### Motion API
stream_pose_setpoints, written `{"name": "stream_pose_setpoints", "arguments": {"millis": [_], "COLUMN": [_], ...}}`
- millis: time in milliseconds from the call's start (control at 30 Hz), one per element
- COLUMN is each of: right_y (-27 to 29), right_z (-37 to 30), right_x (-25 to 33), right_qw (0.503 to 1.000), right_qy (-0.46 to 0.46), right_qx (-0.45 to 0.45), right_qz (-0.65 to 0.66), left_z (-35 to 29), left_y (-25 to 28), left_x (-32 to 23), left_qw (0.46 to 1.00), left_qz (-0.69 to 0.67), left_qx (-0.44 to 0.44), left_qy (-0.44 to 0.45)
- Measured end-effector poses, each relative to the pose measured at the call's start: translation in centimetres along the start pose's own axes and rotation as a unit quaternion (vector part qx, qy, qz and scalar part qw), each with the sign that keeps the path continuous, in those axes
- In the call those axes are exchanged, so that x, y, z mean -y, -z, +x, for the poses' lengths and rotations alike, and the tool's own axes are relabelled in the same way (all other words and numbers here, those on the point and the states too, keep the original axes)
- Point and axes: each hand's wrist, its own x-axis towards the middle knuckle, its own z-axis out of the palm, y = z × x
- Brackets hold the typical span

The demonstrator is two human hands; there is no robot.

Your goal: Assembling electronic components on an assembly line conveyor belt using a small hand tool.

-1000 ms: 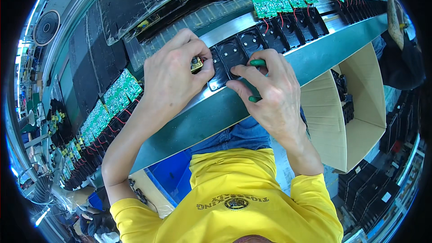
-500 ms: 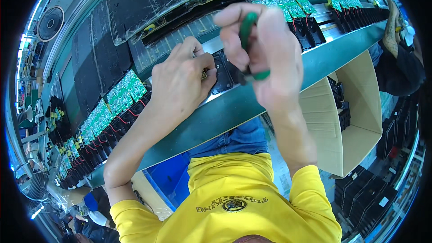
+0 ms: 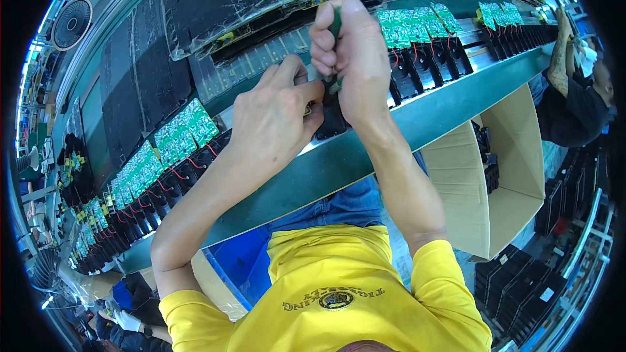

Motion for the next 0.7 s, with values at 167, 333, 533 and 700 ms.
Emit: {"name": "stream_pose_setpoints", "arguments": {"millis": [167,333,533,700], "right_y": [0.3,0.5,1.3,5.0], "right_z": [-0.3,-0.3,-6.3,-9.4], "right_x": [-0.9,0.2,7.1,5.3], "right_qw": [0.994,0.998,0.896,0.653], "right_qy": [0.055,0.018,0.148,0.161], "right_qx": [0.021,0.000,0.081,0.167], "right_qz": [-0.093,-0.068,-0.411,-0.721], "left_z": [-0.1,0.4,0.7,5.1], "left_y": [-0.3,0.2,2.3,6.0], "left_x": [0.5,0.0,1.0,0.9], "left_qw": [1.000,0.999,0.999,0.960], "left_qz": [-0.004,-0.021,-0.041,-0.042], "left_qx": [-0.005,0.027,0.030,0.269], "left_qy": [0.003,0.018,-0.002,-0.059]}}
